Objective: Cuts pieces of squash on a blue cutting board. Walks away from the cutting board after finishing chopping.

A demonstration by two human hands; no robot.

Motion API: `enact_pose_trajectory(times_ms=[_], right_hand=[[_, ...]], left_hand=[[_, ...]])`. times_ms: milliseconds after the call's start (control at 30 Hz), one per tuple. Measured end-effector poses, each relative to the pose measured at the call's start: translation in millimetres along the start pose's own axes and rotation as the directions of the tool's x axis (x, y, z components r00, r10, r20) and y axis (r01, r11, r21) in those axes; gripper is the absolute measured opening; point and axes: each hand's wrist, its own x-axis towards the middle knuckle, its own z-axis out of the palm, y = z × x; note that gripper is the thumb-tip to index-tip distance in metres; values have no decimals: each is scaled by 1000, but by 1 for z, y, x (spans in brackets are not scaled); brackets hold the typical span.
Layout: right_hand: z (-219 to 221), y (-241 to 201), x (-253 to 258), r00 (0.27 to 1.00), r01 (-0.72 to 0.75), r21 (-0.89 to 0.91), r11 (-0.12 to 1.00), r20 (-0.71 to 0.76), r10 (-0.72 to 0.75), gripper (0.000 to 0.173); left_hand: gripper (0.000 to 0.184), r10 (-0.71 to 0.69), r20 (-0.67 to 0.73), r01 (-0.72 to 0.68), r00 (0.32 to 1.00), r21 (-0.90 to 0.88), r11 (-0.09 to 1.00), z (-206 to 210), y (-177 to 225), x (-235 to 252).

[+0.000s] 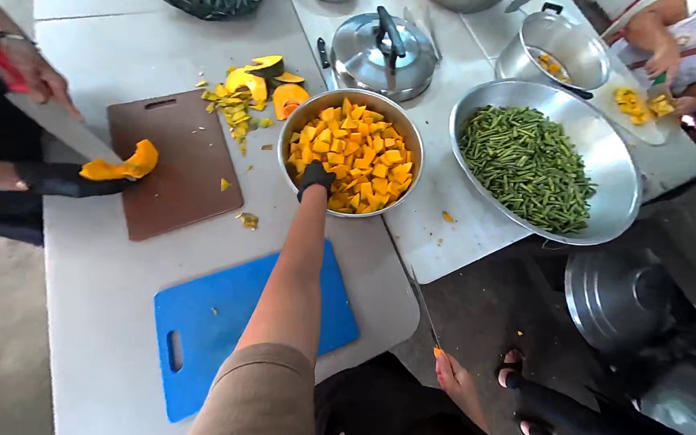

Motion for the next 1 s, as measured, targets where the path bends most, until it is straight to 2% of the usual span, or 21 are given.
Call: enact_pose_trajectory(times_ms=[100,133,167,200,233,300,333,400,433,500,533,567,600,633,733,800,833,900,1000], right_hand=[[4,11,0,997,-47,115,992,-62,54,43],[4,9,1,995,-30,170,985,-84,45,41],[3,6,4,995,8,221,975,-103,15,40],[0,1,8,992,74,259,963,-122,-44,38],[-3,-6,12,981,168,281,945,-145,-131,39],[-8,-21,22,924,373,307,876,-209,-320,52],[-10,-33,28,887,458,327,827,-229,-401,54],[-12,-63,38,822,569,390,724,-245,-514,46],[-13,-79,41,790,610,414,675,-253,-559,39],[-14,-108,45,697,707,417,572,-273,-663,28],[-15,-121,44,650,745,413,525,-268,-711,32],[-16,-134,43,613,770,401,496,-248,-750,46],[-16,-147,41,596,782,379,495,-219,-773,60],[-15,-160,39,602,778,356,517,-185,-777,64],[-2,-188,35,635,770,201,606,-150,-758,33],[10,-200,26,601,799,96,593,-124,-789,26],[17,-204,20,556,831,47,555,-119,-823,27],[33,-207,10,448,889,-49,455,-110,-887,41],[51,-214,-6,420,901,-104,420,-23,-907,80]], left_hand=[[47,22,49,-25,999,69,997,-1,-5,15],[45,46,37,-46,998,-10,999,-2,-11,16],[48,70,18,-66,997,-179,982,-6,-17,12],[54,95,12,-80,995,-434,897,-11,-21,0],[58,135,18,-89,991,-660,746,-17,-22,-20],[60,298,43,-96,953,-896,434,-31,-26,-63],[57,396,50,-85,917,-944,317,-37,-30,-85],[50,563,44,-65,825,-983,171,-42,-39,-120],[48,605,32,-56,795,-991,125,-43,-42,-135],[49,620,-13,-58,785,-997,52,-41,-46,-161],[48,619,-45,-58,784,-998,1,-39,-47,-173],[48,614,-83,-75,785,-996,-38,-38,-49,-185],[45,593,-120,-104,796,-993,-61,-36,-50,-198],[39,562,-154,-153,813,-987,-50,-33,-50,-209],[35,421,-182,-214,888,-976,30,-25,-49,-242],[41,342,-160,-178,926,-984,21,-22,-48,-261],[44,319,-156,-165,935,-986,1,-21,-49,-269],[49,263,-152,-156,953,-988,-5,-18,-54,-284],[45,234,-203,-199,951,-979,-41,-16,-64,-302]])
